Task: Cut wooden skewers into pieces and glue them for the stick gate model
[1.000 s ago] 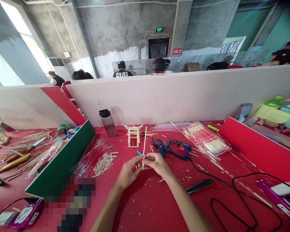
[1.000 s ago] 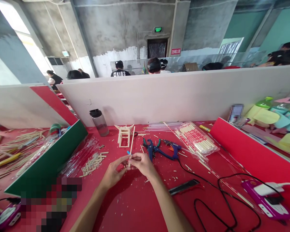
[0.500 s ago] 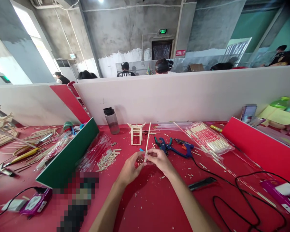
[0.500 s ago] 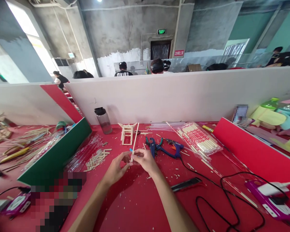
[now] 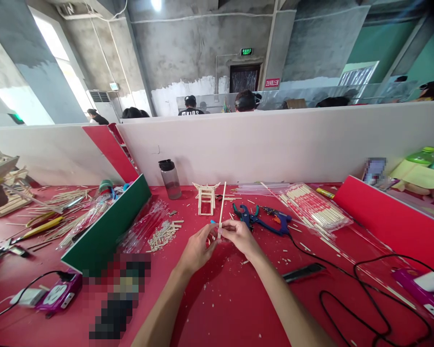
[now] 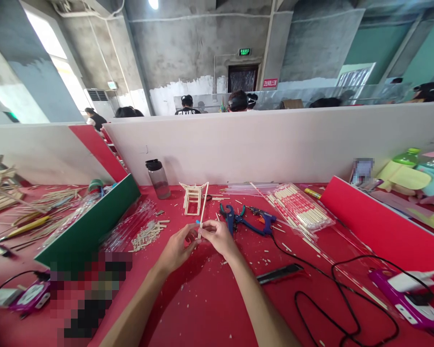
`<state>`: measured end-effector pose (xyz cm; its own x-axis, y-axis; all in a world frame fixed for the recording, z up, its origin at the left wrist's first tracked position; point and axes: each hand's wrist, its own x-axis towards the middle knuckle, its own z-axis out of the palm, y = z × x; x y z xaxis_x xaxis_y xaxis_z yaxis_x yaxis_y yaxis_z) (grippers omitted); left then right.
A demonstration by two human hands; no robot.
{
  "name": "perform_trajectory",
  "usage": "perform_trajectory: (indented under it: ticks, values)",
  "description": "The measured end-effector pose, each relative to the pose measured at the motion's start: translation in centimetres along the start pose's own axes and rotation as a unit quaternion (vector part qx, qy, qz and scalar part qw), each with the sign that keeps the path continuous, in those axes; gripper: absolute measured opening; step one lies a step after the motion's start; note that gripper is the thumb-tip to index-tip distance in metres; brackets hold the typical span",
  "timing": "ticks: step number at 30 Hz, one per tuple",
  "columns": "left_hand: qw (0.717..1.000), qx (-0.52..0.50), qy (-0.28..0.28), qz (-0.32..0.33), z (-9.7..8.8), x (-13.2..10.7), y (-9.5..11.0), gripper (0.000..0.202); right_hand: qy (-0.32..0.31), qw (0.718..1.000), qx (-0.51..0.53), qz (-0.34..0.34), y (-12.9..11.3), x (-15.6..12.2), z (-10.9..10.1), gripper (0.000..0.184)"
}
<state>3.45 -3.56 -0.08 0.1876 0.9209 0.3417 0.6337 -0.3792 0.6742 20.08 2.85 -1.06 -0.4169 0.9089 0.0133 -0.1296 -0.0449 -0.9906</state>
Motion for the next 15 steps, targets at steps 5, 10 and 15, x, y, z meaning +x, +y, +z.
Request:
perform_trajectory:
  ticks: [5, 10, 15]
  values:
    - [1.0, 0.016, 0.001, 0.004, 0.1, -0.1, 0.0, 0.037, 0.003, 0.999, -0.033, -0.011, 0.4, 0.2, -0.1, 0.039]
    - [1.0, 0.029, 0.009, 0.006, -0.2, -0.2, 0.2, 0.042, 0.009, 0.998, -0.06, -0.03, 0.2, 0.3, -0.2, 0.038]
    - [0.996, 0.087, 0.023, -0.008, -2.9, -1.7, 1.0, 0.043, 0.026, 0.998, -0.052, -0.029, 0.2, 0.4, -0.6, 0.036]
